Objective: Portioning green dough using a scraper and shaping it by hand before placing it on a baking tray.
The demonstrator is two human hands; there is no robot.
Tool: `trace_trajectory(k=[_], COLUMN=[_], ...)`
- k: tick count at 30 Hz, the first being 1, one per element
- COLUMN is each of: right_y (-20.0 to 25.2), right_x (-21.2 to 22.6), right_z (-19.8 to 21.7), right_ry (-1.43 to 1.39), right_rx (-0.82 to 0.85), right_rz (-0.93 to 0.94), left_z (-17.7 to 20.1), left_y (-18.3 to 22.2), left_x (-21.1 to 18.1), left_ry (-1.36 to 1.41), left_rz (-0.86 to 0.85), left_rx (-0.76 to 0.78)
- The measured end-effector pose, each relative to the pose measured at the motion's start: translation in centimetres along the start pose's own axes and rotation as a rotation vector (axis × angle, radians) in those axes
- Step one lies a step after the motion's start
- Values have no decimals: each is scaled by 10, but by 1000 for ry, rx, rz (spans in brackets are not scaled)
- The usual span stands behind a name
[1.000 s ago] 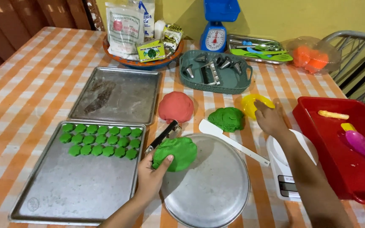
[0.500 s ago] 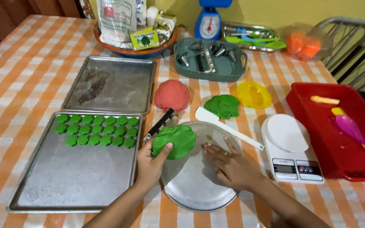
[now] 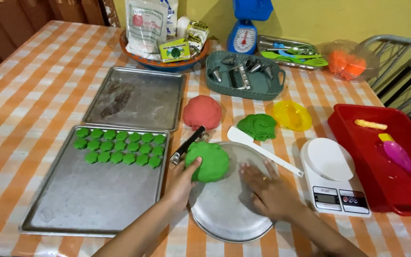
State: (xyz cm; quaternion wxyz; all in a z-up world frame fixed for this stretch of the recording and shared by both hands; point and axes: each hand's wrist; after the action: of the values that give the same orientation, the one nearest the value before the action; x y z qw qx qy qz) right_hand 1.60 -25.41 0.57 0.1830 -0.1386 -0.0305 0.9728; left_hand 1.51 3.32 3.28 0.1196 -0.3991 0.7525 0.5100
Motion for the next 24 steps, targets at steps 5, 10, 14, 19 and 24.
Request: trace_trajectory(k=[5, 10, 14, 19, 24], right_y=[-50, -41, 0, 15, -25], right_x=[4, 41, 50, 20, 4], right_z=[3, 20, 31, 19, 5], right_ry=[-356, -325, 392, -374, -381], right_rx=[-48, -58, 76, 68, 100], right_rz=[-65, 75, 121, -160, -200], left_z=[-1, 6, 7, 6, 4], left_y=[-1, -13, -12, -11, -13], left_x=[-3, -6, -5, 0, 2], left_ry=[42, 161, 142, 9, -62], left_rz=[52, 41, 63, 49, 76], left_rx=[-50, -44, 9, -38, -95])
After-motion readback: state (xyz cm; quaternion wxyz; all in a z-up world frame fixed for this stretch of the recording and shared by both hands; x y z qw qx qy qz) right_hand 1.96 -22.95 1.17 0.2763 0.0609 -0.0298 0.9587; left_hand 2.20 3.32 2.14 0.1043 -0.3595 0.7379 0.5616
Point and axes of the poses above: each hand's wrist, its own y-axis away from the middle knuckle, its own z-axis out of the back of the hand, x = y × z, and after that the axes turned 14 degrees about z, right-handed
